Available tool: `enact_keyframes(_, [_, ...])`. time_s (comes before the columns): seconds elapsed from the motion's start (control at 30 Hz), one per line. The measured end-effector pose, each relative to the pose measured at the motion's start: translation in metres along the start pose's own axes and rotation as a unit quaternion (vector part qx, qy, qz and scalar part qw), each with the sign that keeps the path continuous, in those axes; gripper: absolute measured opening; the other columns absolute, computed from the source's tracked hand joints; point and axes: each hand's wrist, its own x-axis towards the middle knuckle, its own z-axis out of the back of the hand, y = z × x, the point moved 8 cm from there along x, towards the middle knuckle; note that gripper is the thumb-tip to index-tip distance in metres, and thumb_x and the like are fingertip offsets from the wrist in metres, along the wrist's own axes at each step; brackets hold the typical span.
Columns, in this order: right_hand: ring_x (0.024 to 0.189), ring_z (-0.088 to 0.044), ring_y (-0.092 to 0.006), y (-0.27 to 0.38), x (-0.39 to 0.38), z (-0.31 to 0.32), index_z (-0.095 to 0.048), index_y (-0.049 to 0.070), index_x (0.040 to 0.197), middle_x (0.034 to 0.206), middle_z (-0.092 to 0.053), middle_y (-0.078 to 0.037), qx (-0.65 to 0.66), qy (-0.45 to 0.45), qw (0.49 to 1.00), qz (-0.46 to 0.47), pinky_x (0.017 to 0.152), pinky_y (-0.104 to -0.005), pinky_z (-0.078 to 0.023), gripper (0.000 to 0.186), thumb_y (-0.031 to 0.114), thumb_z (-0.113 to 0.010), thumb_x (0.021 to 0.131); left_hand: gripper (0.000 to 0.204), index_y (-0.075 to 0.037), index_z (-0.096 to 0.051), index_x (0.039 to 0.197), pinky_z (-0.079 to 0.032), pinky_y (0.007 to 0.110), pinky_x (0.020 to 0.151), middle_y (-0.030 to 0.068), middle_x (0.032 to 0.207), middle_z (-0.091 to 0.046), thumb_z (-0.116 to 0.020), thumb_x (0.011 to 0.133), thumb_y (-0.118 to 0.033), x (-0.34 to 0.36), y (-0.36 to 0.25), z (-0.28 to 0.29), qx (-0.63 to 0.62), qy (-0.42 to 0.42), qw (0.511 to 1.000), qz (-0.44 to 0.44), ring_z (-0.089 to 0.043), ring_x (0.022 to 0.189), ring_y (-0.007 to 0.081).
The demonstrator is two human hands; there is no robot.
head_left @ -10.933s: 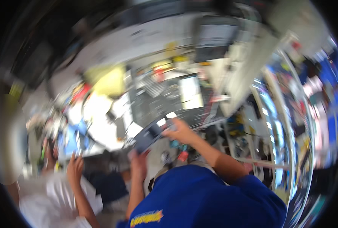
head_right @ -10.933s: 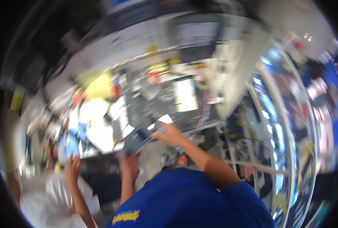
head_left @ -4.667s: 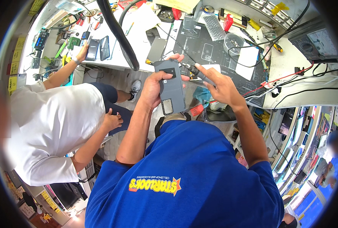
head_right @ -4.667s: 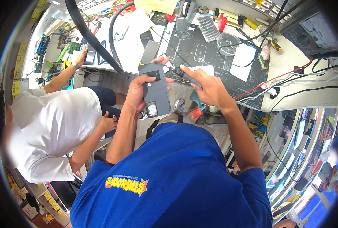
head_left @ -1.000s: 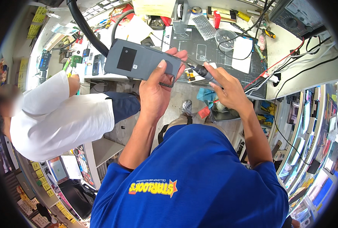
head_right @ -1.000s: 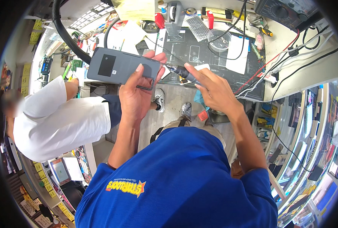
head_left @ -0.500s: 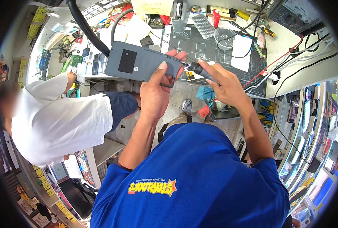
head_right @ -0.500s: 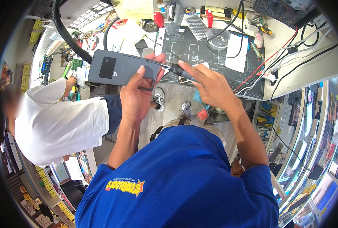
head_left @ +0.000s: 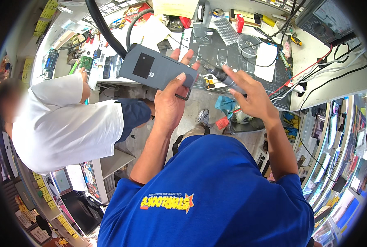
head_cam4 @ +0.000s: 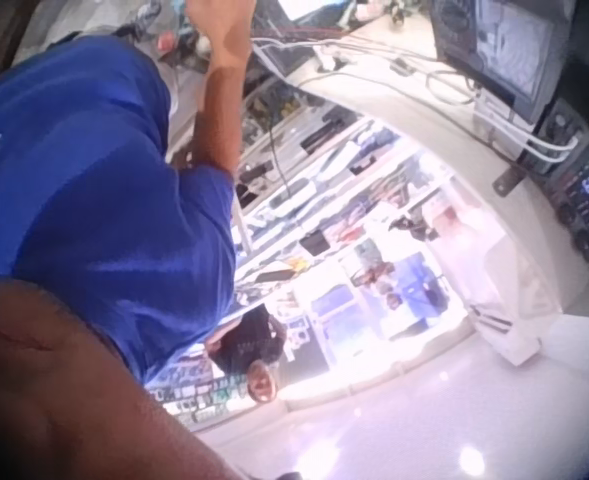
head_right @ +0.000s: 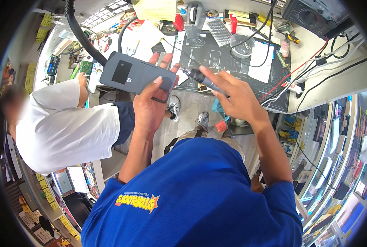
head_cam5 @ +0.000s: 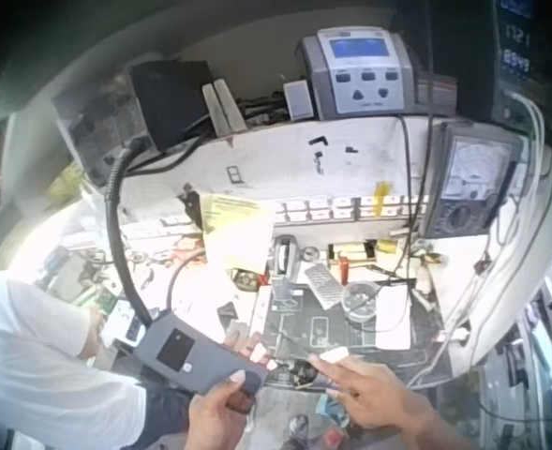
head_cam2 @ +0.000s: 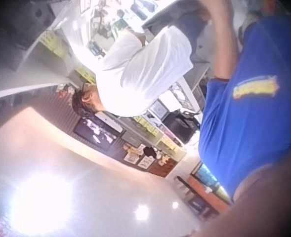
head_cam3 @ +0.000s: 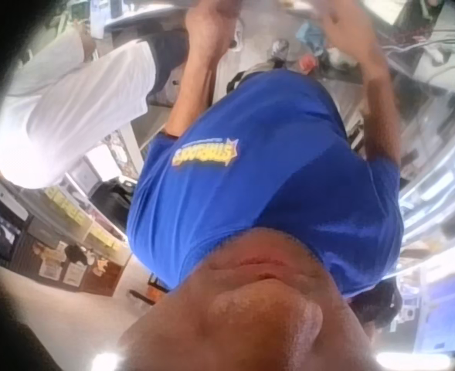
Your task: The person processes a transaction by counting cash and writing on a receipt. They then use a soldering iron to work on the back of a smartphone. Finally, they apply a blue protective film to the edges of a different smartphone.
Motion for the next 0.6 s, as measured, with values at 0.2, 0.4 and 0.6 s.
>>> enact_keyframes(0.2, [0.098,-0.064,-0.0475,0.004,0.006,-0.015,-0.042,0.026,0.169,0.124,-0.066,-0.021,0.004,0.04,0.999,-0.024,0.089,-0.0475,-0.055,0.079,0.004,-0.064,0.096,0.071,0.003,-0.034,0.166,-0.041,0.046,0.124,0.0261,0.167,-0.046,-0.059,0.103,-0.018,0.006,0.002,-0.004,-0.034,0.032,0.999,0.013,-0.051,0.152,0.0355])
enact_keyframes(0.4, [0.099,-0.063,-0.0492,-0.001,0.005,-0.018,-0.043,0.022,0.169,0.127,-0.065,-0.023,0.013,0.04,0.998,-0.045,0.091,-0.0474,-0.054,0.077,0.004,-0.064,0.097,0.069,0.005,-0.035,0.165,-0.04,0.045,0.124,0.0262,0.167,-0.046,-0.057,0.105,-0.021,0.005,0.009,-0.004,-0.039,0.042,0.998,0.029,-0.051,0.152,0.0344])
enact_keyframes(0.6, [0.103,-0.064,-0.0498,-0.003,-0.002,-0.017,-0.042,0.022,0.169,0.127,-0.066,-0.024,0.001,0.083,0.993,-0.088,0.093,-0.0485,-0.054,0.077,0.005,-0.064,0.096,0.068,0.006,-0.034,0.165,-0.041,0.044,0.124,0.0267,0.166,-0.047,-0.056,0.107,-0.023,0.008,0.009,0.0,-0.058,0.032,0.998,0.02,-0.05,0.153,0.0347])
